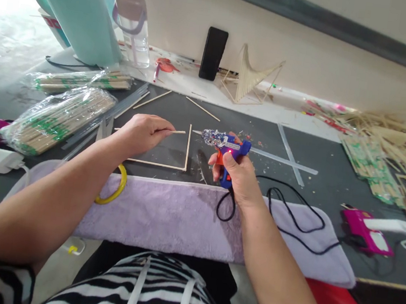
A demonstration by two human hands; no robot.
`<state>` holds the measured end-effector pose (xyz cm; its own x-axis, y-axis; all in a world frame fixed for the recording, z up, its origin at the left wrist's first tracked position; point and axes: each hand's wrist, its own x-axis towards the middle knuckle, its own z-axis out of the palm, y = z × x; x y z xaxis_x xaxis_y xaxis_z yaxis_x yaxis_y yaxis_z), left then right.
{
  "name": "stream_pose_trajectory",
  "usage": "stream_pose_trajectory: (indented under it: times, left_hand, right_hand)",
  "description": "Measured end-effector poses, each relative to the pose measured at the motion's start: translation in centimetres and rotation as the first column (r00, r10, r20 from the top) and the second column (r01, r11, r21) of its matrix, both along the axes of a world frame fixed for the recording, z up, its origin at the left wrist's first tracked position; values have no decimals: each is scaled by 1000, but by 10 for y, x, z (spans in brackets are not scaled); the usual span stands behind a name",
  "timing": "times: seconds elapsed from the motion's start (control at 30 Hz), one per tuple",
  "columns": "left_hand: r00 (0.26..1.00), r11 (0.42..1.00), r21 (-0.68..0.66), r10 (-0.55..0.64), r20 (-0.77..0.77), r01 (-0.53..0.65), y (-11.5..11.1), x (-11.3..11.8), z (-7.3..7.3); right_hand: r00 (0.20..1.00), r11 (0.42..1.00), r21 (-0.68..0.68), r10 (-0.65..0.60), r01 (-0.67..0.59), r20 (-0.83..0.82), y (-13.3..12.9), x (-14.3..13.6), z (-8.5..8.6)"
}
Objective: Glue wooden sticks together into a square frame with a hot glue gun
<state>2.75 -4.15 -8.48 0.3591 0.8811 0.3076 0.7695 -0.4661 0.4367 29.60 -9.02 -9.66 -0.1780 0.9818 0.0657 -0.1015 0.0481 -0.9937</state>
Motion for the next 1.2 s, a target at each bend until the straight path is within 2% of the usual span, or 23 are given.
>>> stream_pose_trajectory:
  times: [0.57,0.7,0.93,1.07,1.2]
  left_hand:
    - [999,999,-30,-20,-40,19,-3,2,3]
    - [999,999,-32,31,-25,-32,-2,1,4]
    - [980,982,23,188,59,-190,5,-9,0]
    - [979,981,-1,196,58,-196,3,-8,3]
    - [987,988,-35,153,36,-152,0,-4,4]
  right_hand:
    - [996,999,29,-21,18,87,-7,-5,-1]
    - [996,999,48,-20,16,87,-6,-5,-1]
    - [994,993,70,-95,91,57,-6,-6,0]
    - [994,994,64,-91,87,59,-5,-3,-2]
    - [992,996,47,-85,81,92,-4,-3,-5]
